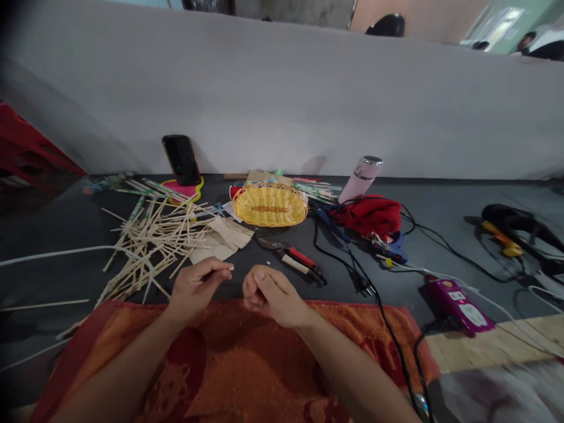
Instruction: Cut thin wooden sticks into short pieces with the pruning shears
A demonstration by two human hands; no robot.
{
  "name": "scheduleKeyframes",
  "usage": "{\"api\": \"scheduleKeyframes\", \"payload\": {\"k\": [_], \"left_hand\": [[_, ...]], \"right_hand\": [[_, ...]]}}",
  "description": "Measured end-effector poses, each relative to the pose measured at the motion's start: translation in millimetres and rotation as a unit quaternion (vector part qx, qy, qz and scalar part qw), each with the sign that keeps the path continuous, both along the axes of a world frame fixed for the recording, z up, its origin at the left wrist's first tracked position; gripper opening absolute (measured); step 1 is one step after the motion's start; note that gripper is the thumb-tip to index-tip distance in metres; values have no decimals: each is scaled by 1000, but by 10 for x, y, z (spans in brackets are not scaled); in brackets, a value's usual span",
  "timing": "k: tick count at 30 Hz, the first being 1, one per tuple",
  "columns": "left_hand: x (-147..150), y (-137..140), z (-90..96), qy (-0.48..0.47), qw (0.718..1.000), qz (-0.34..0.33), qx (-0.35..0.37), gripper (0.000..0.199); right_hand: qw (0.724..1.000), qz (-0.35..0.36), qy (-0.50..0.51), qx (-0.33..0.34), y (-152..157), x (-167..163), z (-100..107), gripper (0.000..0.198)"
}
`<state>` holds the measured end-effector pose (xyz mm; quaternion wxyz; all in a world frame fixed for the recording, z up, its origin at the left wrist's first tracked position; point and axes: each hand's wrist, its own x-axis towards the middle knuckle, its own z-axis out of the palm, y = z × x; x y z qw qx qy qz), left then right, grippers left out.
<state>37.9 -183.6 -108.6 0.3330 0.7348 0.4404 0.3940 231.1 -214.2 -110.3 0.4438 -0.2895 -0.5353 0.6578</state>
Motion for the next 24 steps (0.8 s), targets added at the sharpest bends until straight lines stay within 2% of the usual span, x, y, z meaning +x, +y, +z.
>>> {"api": "scheduleKeyframes", "payload": {"k": [2,5,7,13,19,21,24], "left_hand": [[-26,37,6,-1,1000,0,-5,18],[-26,74,-20,7,1000,-13,-5,18],[-7,80,-53,11,1000,-17,-13,18],[29,76,-121,41,998,-41,18,21],[30,76,-81,101,993,-31,57,18],[35,72,-70,126,990,-16,60,17],[45,71,-69,161,985,-2,70,15]], "right_hand": [[985,-44,-130,106,44,74,23,37],[910,-74,-318,254,132,166,-10,29],[876,-88,-366,302,177,192,-62,20],[840,-96,-413,339,203,202,-178,14],[758,-69,-537,363,237,246,-236,16],[750,-57,-550,363,246,258,-245,17],[756,-55,-548,354,253,281,-241,20]]}}
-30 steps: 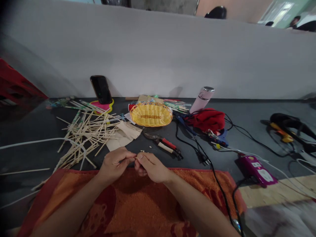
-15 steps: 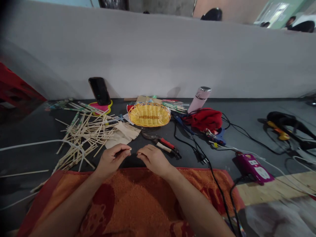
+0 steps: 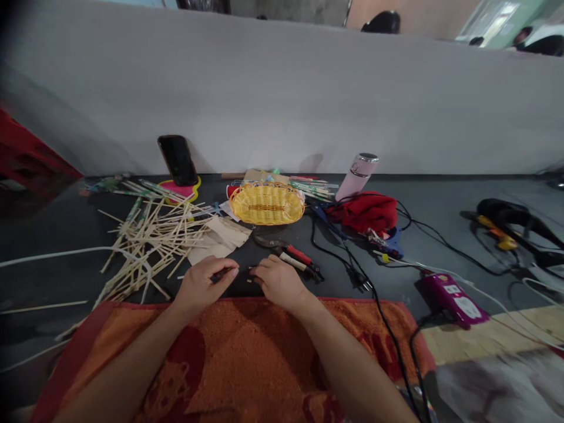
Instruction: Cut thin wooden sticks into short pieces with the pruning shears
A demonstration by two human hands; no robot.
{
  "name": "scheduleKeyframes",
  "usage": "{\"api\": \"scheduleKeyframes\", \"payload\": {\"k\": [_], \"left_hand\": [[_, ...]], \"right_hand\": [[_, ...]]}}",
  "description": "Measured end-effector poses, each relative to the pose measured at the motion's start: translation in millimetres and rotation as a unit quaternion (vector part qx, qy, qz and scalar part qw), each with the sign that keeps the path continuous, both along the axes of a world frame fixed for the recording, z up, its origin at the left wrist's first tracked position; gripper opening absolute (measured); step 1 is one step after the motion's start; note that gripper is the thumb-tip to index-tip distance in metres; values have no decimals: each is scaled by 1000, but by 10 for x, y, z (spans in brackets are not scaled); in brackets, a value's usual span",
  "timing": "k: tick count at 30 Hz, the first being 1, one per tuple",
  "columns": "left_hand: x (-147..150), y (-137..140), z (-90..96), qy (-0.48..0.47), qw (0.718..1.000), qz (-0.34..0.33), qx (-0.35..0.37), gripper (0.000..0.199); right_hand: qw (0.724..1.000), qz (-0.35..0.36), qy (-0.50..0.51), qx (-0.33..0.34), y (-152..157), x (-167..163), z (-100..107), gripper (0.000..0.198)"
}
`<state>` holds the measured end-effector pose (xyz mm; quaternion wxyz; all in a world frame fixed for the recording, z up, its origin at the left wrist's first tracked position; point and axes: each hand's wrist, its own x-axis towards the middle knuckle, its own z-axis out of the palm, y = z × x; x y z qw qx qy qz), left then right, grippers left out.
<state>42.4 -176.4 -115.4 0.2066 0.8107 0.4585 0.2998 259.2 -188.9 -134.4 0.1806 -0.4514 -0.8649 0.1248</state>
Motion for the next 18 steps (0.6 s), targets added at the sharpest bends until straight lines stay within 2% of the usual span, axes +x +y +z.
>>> {"api": "scheduleKeyframes", "payload": {"k": [4,10,13,15,18], "left_hand": [[0,5,5,17,1000,2,5,15],[-24,3,49,18,1000,16,16,12],[-31,-1,53,15,999,27,27,16],[-33,2,34,16,999,32,33,20],[-40,22,-28,21,999,30,40,20]], "right_hand": [[998,-40,45,-2,12,38,28,23],[988,-104,111,-3,19,43,54,16],[993,-61,99,1,-10,-9,35,13],[998,-22,60,-2,-44,-71,12,13],[1000,-8,-20,-6,-90,-168,-8,13]]}}
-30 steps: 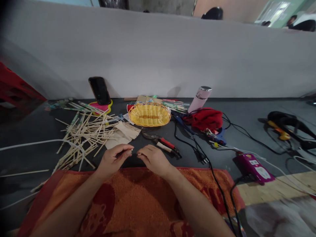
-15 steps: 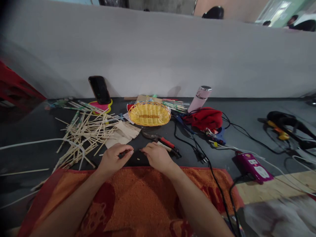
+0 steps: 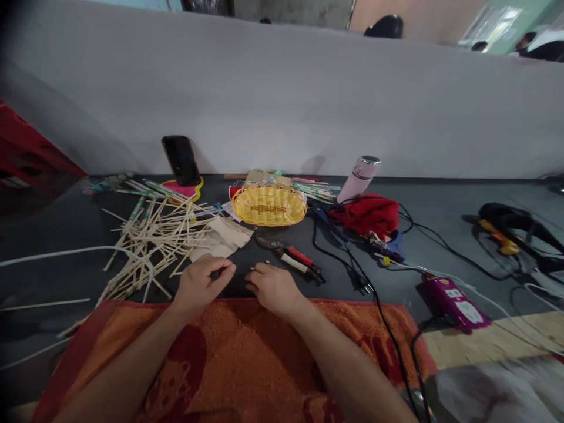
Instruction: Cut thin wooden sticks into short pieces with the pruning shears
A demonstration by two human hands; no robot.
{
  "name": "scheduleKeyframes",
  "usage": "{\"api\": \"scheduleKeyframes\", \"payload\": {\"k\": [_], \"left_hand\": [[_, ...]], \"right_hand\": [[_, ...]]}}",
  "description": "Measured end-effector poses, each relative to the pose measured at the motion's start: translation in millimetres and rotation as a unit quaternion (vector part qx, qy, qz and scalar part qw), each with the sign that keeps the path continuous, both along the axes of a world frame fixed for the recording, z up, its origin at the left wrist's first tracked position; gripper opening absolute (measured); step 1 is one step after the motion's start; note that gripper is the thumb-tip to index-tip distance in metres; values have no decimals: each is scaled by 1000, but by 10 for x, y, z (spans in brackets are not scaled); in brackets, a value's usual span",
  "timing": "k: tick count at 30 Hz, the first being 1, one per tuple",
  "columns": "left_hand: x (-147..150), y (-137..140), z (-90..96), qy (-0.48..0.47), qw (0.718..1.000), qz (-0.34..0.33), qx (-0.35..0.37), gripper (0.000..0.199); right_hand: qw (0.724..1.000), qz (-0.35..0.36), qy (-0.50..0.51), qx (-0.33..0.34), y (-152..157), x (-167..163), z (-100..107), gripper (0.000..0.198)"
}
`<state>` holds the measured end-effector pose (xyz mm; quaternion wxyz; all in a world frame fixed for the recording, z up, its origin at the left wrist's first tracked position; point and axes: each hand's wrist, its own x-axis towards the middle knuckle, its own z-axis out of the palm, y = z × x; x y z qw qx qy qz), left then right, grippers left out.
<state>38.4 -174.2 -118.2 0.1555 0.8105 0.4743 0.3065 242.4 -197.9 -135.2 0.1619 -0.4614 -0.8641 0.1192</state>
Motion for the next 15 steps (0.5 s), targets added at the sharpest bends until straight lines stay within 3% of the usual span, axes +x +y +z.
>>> {"api": "scheduleKeyframes", "payload": {"k": [3,10,15], "left_hand": [[-13,33,-75,-13,1000,-12,7,20],[-20,62,-133,-22,999,-25,3,23],[-12,38,-118,-17,999,-30,-37,24]], "right_hand": [[1000,-6,-25,7,-8,-26,28,11],[990,-97,95,45,99,170,123,16],[982,-152,103,40,130,259,95,17]]}}
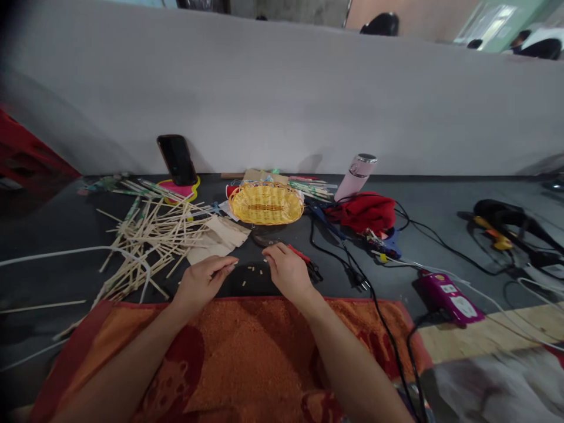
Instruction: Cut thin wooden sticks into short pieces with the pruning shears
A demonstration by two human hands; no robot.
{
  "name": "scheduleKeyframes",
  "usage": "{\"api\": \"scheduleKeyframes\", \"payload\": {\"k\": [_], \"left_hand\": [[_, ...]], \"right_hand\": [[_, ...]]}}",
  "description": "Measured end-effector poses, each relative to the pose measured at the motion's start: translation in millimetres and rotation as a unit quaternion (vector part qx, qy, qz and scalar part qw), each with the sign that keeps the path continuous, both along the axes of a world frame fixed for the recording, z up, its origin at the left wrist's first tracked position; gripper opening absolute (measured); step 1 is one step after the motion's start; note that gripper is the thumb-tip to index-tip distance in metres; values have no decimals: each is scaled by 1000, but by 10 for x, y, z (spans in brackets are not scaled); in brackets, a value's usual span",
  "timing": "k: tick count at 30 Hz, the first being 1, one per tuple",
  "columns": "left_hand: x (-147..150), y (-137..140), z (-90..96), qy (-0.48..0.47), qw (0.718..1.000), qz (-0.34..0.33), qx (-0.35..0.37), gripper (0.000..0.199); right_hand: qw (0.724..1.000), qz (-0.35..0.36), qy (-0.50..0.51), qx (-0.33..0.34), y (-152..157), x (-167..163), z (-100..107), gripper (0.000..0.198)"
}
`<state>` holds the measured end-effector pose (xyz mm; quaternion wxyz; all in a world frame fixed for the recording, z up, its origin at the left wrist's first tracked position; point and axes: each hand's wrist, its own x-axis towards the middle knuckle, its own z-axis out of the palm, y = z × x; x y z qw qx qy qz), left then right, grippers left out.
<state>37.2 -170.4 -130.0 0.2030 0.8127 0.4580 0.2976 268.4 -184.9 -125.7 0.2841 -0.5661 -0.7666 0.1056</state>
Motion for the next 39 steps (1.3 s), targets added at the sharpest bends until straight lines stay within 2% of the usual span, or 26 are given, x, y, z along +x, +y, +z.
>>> {"api": "scheduleKeyframes", "payload": {"k": [5,9,12,14,18,22,26,31,36,39], "left_hand": [[-10,-5,-5,10,1000,14,-1,24],[-4,0,-25,9,1000,9,7,24],[-1,1,-29,10,1000,6,14,24],[-3,2,-26,14,1000,7,15,24],[-8,6,-23,26,999,14,15,23],[-1,7,-34,26,999,16,7,23],[20,-13,-25,-28,998,6,-55,23],[55,-65,8,-106,986,-11,-130,23],[81,-95,73,-148,973,-38,-173,23],[86,-98,121,-147,970,-49,-187,21]], "right_hand": [[995,27,-78,-55,-19,10,-55,4],[991,21,-106,-80,-10,-24,-90,5],[993,-10,-95,-66,5,-49,-105,11],[995,25,-76,-51,0,-74,-111,17],[984,153,-78,-48,-60,-178,-122,23],[980,164,-105,-45,-107,-269,-129,15],[988,151,10,-45,-83,-246,-105,17],[979,129,159,2,-107,-217,-20,13],[979,124,158,36,-200,-296,-4,10],[983,112,137,44,-224,-314,-25,15]]}}
